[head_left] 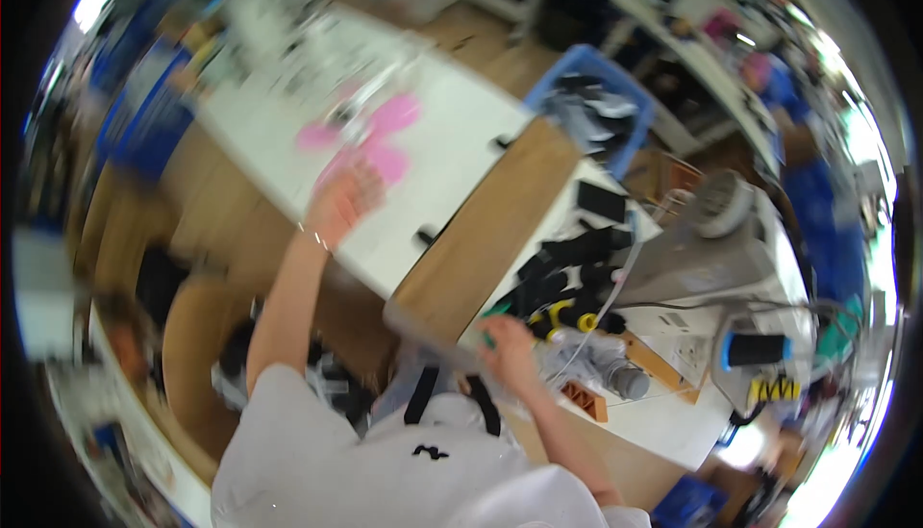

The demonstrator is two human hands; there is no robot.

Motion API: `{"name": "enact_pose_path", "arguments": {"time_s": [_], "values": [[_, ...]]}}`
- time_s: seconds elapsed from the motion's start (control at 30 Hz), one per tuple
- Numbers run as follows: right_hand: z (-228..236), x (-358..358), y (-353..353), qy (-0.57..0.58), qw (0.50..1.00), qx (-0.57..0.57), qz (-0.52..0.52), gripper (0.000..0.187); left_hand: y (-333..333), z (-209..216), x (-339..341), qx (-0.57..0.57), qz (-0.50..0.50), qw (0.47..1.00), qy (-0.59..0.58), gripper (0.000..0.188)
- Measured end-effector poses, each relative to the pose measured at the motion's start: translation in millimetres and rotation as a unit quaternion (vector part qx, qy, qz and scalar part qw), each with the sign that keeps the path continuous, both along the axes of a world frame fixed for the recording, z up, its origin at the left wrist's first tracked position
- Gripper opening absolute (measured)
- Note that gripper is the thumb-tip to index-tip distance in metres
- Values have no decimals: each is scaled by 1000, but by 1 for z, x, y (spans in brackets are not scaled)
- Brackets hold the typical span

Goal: Stitching components of a shoe upper using an industrial sewing machine.

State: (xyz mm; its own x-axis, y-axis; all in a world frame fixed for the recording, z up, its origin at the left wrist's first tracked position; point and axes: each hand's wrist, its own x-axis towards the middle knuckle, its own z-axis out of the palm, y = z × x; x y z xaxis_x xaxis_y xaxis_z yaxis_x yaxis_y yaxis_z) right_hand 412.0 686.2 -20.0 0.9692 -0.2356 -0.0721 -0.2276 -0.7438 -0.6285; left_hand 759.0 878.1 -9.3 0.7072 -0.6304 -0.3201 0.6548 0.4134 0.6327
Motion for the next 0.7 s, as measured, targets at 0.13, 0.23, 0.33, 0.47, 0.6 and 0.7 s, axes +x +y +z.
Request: {"name": "enact_pose_path", "arguments": {"time_s": [0.13, 0.23, 0.33, 0.47, 0.6, 0.7], "values": [[12, 16, 4, -55, 994, -22, 90, 40, 214, 7, -84, 117, 332, 936, 26, 42], [11, 34, 24, -10, 988, -8, 156, 42, 327, -16, -226, 113, 449, 882, 89, 39], [-12, 70, 60, -9, 977, -48, 209, 45, 387, -70, -370, 123, 504, 827, 218, 36], [-66, 123, 95, -103, 956, -113, 252, 54, 422, -180, -529, 159, 550, 719, 395, 36], [-119, 139, 92, -95, 935, -292, 178, 58, 421, -300, -617, 212, 420, 738, 483, 39], [-142, 133, 84, -114, 917, -342, 171, 55, 410, -354, -641, 349, 265, 736, 516, 50]]}}
